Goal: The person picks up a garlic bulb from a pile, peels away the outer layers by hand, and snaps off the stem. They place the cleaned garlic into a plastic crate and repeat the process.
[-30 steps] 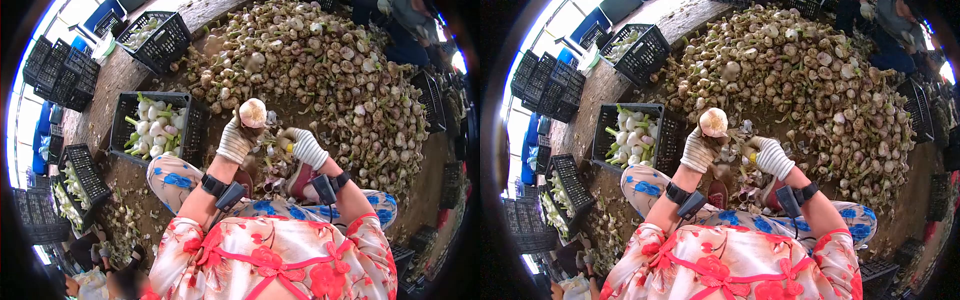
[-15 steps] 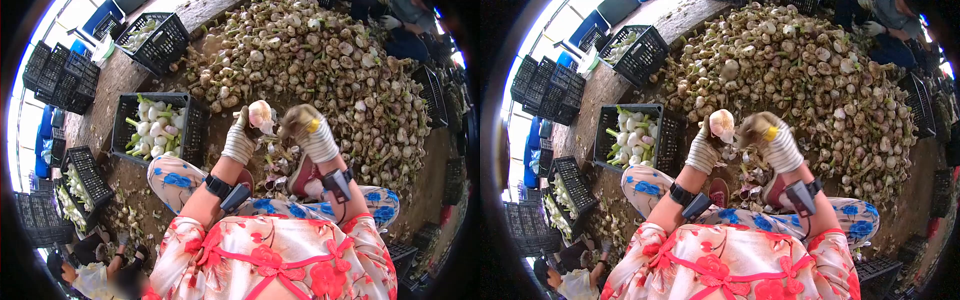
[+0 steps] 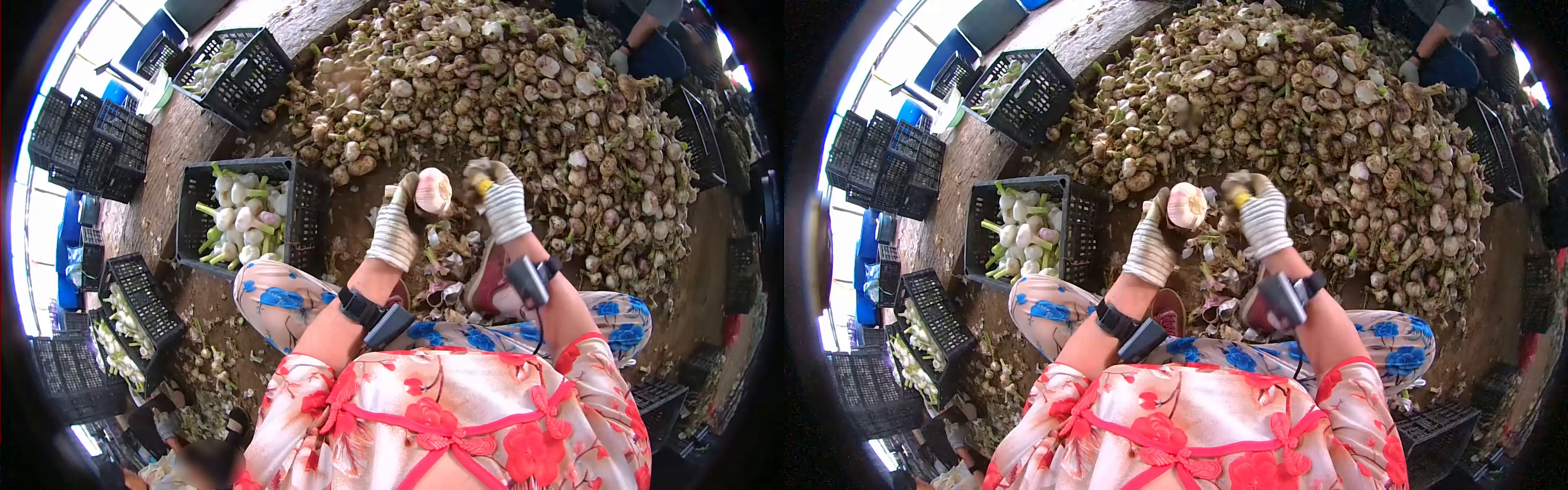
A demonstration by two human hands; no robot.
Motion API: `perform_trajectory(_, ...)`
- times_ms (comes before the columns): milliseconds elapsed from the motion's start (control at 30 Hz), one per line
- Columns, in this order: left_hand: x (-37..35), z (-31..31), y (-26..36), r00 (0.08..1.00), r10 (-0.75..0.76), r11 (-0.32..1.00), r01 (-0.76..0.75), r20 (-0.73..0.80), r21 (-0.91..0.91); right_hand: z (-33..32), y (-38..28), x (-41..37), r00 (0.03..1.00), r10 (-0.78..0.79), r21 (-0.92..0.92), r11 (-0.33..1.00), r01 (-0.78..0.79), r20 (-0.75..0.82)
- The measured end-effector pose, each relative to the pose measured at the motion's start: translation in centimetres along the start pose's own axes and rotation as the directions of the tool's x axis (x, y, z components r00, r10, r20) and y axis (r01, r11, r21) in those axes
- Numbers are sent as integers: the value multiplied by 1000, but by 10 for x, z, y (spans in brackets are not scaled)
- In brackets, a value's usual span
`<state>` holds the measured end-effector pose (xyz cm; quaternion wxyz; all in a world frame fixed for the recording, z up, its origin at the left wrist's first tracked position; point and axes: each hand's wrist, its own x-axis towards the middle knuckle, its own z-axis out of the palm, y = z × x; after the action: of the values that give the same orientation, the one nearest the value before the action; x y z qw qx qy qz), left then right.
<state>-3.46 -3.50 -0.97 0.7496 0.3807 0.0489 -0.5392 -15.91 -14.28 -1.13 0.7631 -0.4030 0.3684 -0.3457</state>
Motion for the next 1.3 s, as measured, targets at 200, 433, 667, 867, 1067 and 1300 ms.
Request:
perform_trajectory(200,9,-10,10,972,-190,956,215,138,-200,-19,15,-7,947,-6,-237,968,87,320)
perform_trajectory(433,31,-56,-27,963,-260,962,253,-64,-97,-35,39,16,986,15,-734,670,113,165)
perform_trajectory(667,35,-59,-24,869,-238,971,215,-433,-103,-98,101,38,954,268,-733,675,-86,135)
perform_trajectory(867,33,11,210,871,458,855,-486,-177,-181,-104,89,27,968,251,-688,706,-167,24)
perform_trajectory(1067,72,-59,125,961,260,958,-269,-88,-101,-101,90,54,965,208,-988,-17,-156,-157)
perform_trajectory(1300,71,-55,31,964,-106,952,170,-245,255,-64,173,109,905,372,-941,180,-287,-205)
